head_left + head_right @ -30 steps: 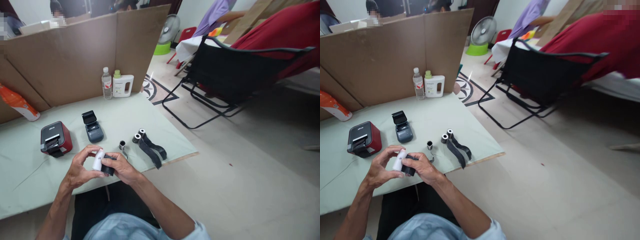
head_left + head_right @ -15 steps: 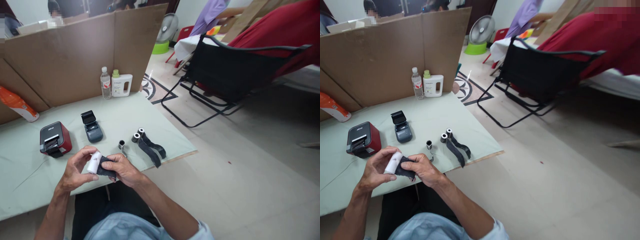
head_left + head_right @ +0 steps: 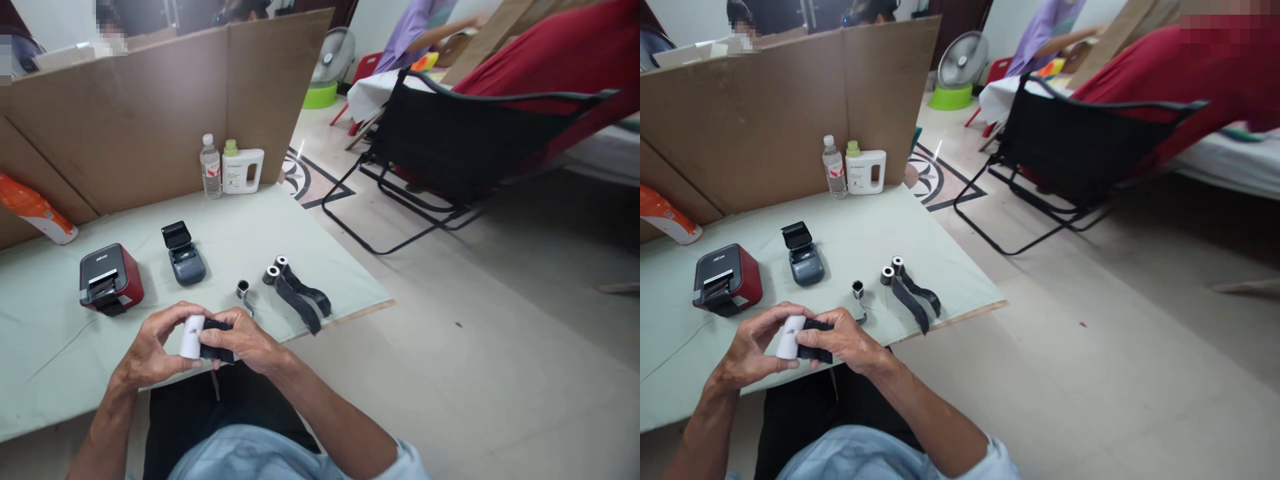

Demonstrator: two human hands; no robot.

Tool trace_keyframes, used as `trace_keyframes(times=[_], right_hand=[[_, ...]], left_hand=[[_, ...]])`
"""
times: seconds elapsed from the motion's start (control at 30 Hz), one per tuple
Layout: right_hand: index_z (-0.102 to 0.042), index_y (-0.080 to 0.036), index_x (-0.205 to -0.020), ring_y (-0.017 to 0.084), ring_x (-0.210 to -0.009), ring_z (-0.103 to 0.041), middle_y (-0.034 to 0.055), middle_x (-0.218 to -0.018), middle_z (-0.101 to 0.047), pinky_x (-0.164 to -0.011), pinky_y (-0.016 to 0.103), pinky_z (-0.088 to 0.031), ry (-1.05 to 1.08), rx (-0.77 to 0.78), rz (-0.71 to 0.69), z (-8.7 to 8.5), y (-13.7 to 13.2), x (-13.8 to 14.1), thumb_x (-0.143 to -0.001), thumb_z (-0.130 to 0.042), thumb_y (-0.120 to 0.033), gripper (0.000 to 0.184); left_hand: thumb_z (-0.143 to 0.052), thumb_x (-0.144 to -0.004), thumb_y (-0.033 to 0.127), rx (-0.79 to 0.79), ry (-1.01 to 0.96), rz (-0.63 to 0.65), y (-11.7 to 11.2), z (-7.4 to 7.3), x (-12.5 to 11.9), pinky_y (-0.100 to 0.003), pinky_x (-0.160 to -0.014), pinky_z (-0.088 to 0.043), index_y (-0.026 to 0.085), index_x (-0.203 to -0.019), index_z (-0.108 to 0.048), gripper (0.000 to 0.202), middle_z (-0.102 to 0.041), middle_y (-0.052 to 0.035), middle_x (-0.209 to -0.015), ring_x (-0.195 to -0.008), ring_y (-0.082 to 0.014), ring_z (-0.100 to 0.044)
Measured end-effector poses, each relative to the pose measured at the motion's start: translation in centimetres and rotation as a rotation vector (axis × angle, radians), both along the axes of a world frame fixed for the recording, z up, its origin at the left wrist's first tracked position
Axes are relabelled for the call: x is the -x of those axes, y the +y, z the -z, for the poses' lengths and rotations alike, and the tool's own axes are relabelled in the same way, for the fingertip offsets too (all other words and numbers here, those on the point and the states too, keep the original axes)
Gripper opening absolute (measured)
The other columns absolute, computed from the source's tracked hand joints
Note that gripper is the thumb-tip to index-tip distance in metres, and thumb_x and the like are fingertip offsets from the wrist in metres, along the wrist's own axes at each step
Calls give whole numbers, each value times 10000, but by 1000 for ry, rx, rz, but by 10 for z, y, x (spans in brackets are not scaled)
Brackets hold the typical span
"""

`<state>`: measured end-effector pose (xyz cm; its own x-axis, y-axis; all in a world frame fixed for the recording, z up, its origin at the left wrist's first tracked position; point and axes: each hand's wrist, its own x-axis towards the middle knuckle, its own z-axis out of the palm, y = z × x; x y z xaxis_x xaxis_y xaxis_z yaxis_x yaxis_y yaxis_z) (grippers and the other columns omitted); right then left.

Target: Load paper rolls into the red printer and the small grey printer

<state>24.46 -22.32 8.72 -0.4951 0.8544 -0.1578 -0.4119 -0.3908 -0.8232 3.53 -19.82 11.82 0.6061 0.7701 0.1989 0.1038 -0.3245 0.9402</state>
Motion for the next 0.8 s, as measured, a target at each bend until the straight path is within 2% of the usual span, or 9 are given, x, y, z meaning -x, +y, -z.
trace_keyframes(times=[0.17, 0.4, 0.5, 0.63, 0.8], right_hand=[[-738, -120, -730, 100, -476, -583, -4, -569, -638, -468, 208, -443, -30, -56, -9, -2, 2, -4, -729, -880, -617, 517], [-729, -125, -700, 105, -476, -590, 17, -589, -670, -473, 214, -457, -66, -84, -22, -2, 3, -10, -766, -855, -602, 498], [-717, -135, -673, 115, -489, -577, 12, -569, -644, -487, 233, -462, -96, -108, -1, -4, 2, -9, -772, -840, -614, 504], [-705, -155, -682, 124, -561, -549, 1, -610, -617, -526, 247, -445, -187, -184, 146, -6, -2, -4, -792, -823, -562, 437], [-616, -189, -595, 117, -570, -447, -26, -577, -509, -570, 271, -368, -423, -445, 366, -4, -8, 3, -926, -696, -374, 388]], left_hand=[[-933, -738, 243, -93, -16, 10, 2, -4, -1, -401, -1024, -558, 222, -1307, -709, 612, -691, -153, -1235, -1183, -300, -659], [-873, -784, 199, -266, 161, -23, -1, -17, 0, -378, -903, -574, 219, -1282, -699, 528, -695, -130, -1119, -1017, -262, -685], [-797, -821, 135, -374, 216, -35, -4, -18, -2, -382, -915, -580, 228, -1314, -674, 517, -699, -128, -1147, -1047, -265, -692], [-680, -876, 44, -554, 258, -120, -10, -11, -5, -387, -977, -570, 259, -1365, -635, 536, -676, -137, -1260, -1172, -263, -677], [-759, -877, 131, -522, 270, -115, -17, -1, -5, -437, -1007, -588, 251, -1466, -562, 633, -683, -159, -1301, -1222, -296, -673]])
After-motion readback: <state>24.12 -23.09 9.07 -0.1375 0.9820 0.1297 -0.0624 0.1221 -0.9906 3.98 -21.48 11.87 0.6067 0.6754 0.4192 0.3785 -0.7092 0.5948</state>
